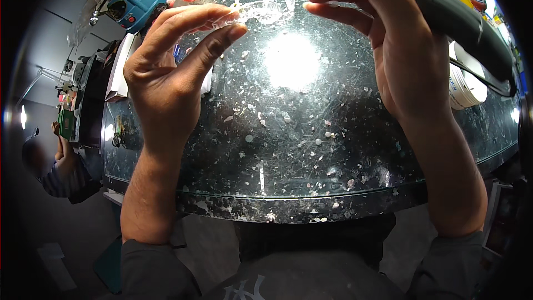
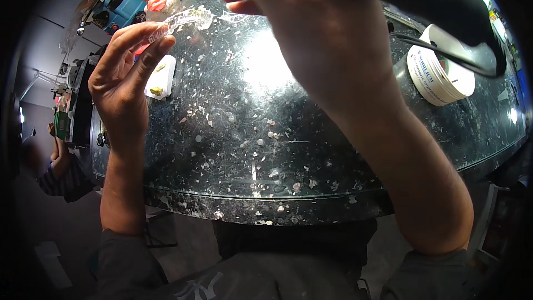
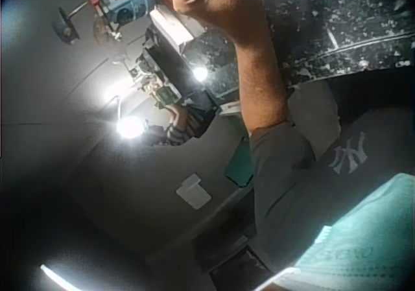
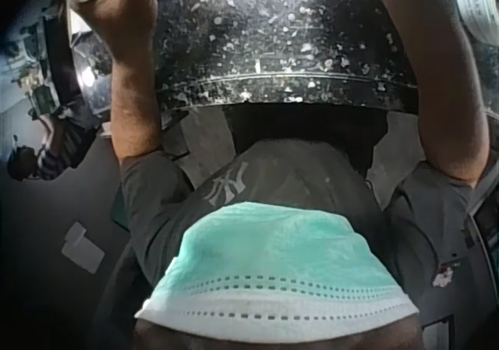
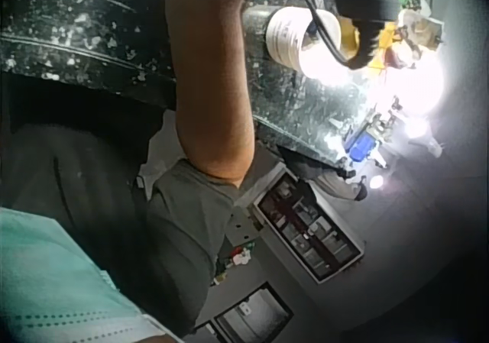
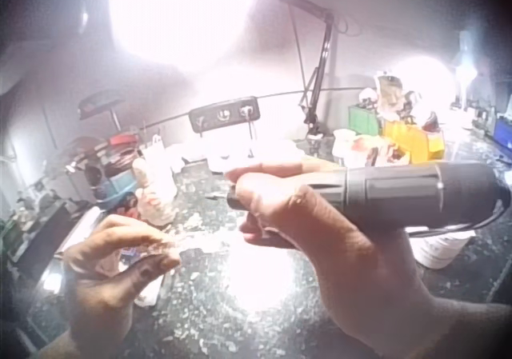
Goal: The person takes a bit from a container, installs it into a rotary tool, and trims the edges of a clear dental appliance using the rotary tool.
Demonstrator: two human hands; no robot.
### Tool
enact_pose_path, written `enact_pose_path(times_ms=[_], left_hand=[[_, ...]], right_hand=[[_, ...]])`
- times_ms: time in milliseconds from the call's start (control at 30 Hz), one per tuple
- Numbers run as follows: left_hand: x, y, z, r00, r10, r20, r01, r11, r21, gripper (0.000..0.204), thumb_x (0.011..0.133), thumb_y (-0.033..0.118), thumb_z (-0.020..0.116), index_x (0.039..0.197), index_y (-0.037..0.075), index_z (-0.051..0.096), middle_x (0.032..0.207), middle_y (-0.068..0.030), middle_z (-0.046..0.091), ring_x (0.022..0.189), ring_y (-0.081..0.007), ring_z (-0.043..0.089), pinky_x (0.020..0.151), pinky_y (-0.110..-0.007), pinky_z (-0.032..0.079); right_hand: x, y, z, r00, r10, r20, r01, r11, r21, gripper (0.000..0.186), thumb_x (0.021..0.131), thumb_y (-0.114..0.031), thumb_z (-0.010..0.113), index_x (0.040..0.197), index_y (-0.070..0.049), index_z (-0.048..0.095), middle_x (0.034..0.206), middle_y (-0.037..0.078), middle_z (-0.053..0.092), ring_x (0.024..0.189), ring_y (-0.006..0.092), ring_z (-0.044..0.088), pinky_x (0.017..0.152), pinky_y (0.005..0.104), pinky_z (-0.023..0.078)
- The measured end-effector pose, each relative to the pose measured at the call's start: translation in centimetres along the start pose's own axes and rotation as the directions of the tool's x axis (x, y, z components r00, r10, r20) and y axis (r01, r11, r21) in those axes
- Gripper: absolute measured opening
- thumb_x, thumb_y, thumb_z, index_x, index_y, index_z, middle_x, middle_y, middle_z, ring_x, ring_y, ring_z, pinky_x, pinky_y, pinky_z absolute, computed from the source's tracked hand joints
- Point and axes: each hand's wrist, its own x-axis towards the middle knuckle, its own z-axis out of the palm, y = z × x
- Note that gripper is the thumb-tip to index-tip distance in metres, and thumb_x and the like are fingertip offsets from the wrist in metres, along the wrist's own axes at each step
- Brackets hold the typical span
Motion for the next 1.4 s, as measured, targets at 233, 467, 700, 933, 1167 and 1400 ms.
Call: enact_pose_path(times_ms=[233, 467, 700, 933, 1167, 1400], left_hand=[[-0.1, -0.2, -0.2, 1.000, 0.000, 0.020, 0.000, 1.000, 0.030, 0.022, 0.080, -0.001, 0.072, 0.101, 0.000, 0.068, 0.099, -0.0077, 0.065, 0.094, -0.0148, 0.062, 0.086, -0.028, 0.050], [-0.1, 0.1, -0.1, 1.000, -0.008, 0.019, 0.008, 0.999, 0.045, 0.021, 0.080, 0.000, 0.073, 0.100, 0.000, 0.069, 0.097, -0.0074, 0.066, 0.094, -0.0140, 0.062, 0.085, -0.027, 0.049], [-0.1, 0.1, 0.0, 0.998, -0.055, -0.016, 0.055, 0.998, 0.013, 0.019, 0.076, -0.001, 0.076, 0.094, 0.001, 0.071, 0.093, -0.0070, 0.069, 0.089, -0.0137, 0.064, 0.084, -0.027, 0.049], [0.0, 0.4, 0.1, 0.998, -0.059, -0.012, 0.059, 0.998, 0.003, 0.018, 0.076, -0.001, 0.076, 0.093, 0.001, 0.070, 0.092, -0.0070, 0.069, 0.089, -0.0134, 0.064, 0.082, -0.026, 0.050], [-0.1, 0.0, 0.1, 0.999, -0.038, -0.003, 0.038, 0.999, -0.021, 0.018, 0.076, -0.002, 0.075, 0.094, 0.001, 0.070, 0.093, -0.0068, 0.068, 0.087, -0.0131, 0.063, 0.080, -0.026, 0.050], [0.0, 0.3, 0.2, 1.000, -0.025, -0.011, 0.025, 1.000, 0.011, 0.019, 0.076, -0.002, 0.075, 0.094, 0.001, 0.070, 0.092, -0.0069, 0.068, 0.087, -0.0131, 0.063, 0.080, -0.026, 0.050]], right_hand=[[-1.8, -0.4, -0.6, 1.000, -0.002, -0.001, 0.002, 1.000, -0.016, 0.032, 0.088, -0.014, 0.068, 0.117, -0.004, 0.059, 0.118, 0.010, 0.059, 0.105, 0.0155, 0.059, 0.093, 0.0325, 0.048], [-1.5, -0.1, 0.1, 1.000, -0.008, 0.001, 0.008, 0.999, -0.037, 0.032, 0.088, -0.014, 0.068, 0.117, -0.004, 0.059, 0.118, 0.010, 0.059, 0.105, 0.0154, 0.059, 0.093, 0.0323, 0.048], [-1.3, 0.2, 0.0, 1.000, -0.009, 0.005, 0.010, 0.998, -0.059, 0.032, 0.088, -0.014, 0.068, 0.117, -0.004, 0.059, 0.117, 0.010, 0.059, 0.104, 0.0154, 0.059, 0.092, 0.0322, 0.048], [-1.0, 0.4, 0.4, 1.000, -0.014, 0.011, 0.015, 0.996, -0.083, 0.032, 0.088, -0.013, 0.068, 0.117, -0.004, 0.059, 0.117, 0.010, 0.059, 0.104, 0.0153, 0.059, 0.092, 0.0320, 0.048], [-1.0, 0.7, 0.8, 1.000, -0.016, 0.023, 0.018, 0.995, -0.101, 0.032, 0.088, -0.013, 0.068, 0.117, -0.003, 0.059, 0.117, 0.010, 0.059, 0.104, 0.0152, 0.059, 0.091, 0.0319, 0.049], [-0.8, 0.9, 0.9, 0.999, -0.015, 0.030, 0.019, 0.992, -0.125, 0.032, 0.087, -0.012, 0.068, 0.117, -0.003, 0.059, 0.117, 0.010, 0.059, 0.103, 0.0152, 0.060, 0.091, 0.0317, 0.049]])
